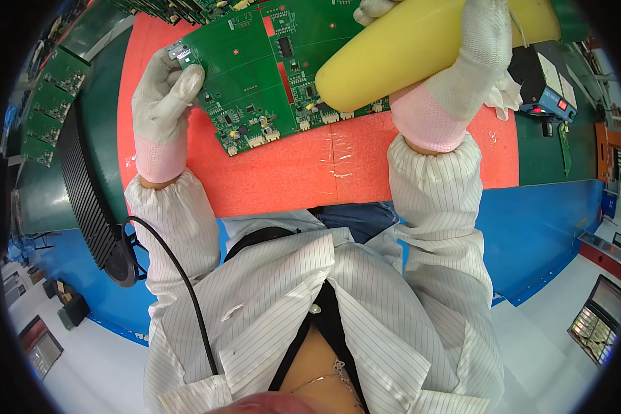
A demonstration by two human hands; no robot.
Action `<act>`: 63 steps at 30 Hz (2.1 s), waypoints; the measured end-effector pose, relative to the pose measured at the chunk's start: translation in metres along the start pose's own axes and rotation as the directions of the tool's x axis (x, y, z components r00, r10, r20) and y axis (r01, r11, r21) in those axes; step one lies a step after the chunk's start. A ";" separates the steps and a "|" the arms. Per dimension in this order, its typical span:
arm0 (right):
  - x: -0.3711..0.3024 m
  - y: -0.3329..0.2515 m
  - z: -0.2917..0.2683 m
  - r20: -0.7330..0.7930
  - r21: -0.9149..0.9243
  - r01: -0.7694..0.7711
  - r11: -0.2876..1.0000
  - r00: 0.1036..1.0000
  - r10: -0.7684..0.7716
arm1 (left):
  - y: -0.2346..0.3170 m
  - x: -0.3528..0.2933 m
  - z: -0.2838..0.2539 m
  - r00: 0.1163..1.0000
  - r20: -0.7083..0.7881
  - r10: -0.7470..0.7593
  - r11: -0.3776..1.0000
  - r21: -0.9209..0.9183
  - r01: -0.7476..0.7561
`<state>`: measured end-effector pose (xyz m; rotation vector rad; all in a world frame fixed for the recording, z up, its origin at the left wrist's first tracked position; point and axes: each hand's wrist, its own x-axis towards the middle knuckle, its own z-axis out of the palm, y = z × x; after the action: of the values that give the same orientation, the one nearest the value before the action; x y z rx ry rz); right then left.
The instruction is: Applying a liquid substance to printed circuit boards using a manual dispensing tool at an assembly station.
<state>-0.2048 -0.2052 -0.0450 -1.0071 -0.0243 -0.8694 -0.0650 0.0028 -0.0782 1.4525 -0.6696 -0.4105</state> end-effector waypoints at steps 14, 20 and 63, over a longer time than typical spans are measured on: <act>0.002 -0.007 -0.020 -0.099 0.023 0.084 0.996 0.992 -0.081 | -0.004 0.002 -0.019 0.994 -0.005 -0.112 0.991 -0.076 0.111; 0.001 -0.003 -0.014 -0.091 0.014 0.102 0.995 0.991 -0.100 | -0.006 0.003 -0.015 0.994 -0.013 -0.106 0.989 -0.107 0.104; 0.003 -0.012 -0.003 -0.235 -0.221 0.158 0.963 0.949 -0.209 | -0.002 -0.006 -0.041 0.998 -0.050 -0.029 0.999 0.022 0.030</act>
<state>-0.2115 -0.2117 -0.0372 -1.0837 0.1952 -1.1877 -0.0431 0.0383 -0.0807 1.4909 -0.6159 -0.3894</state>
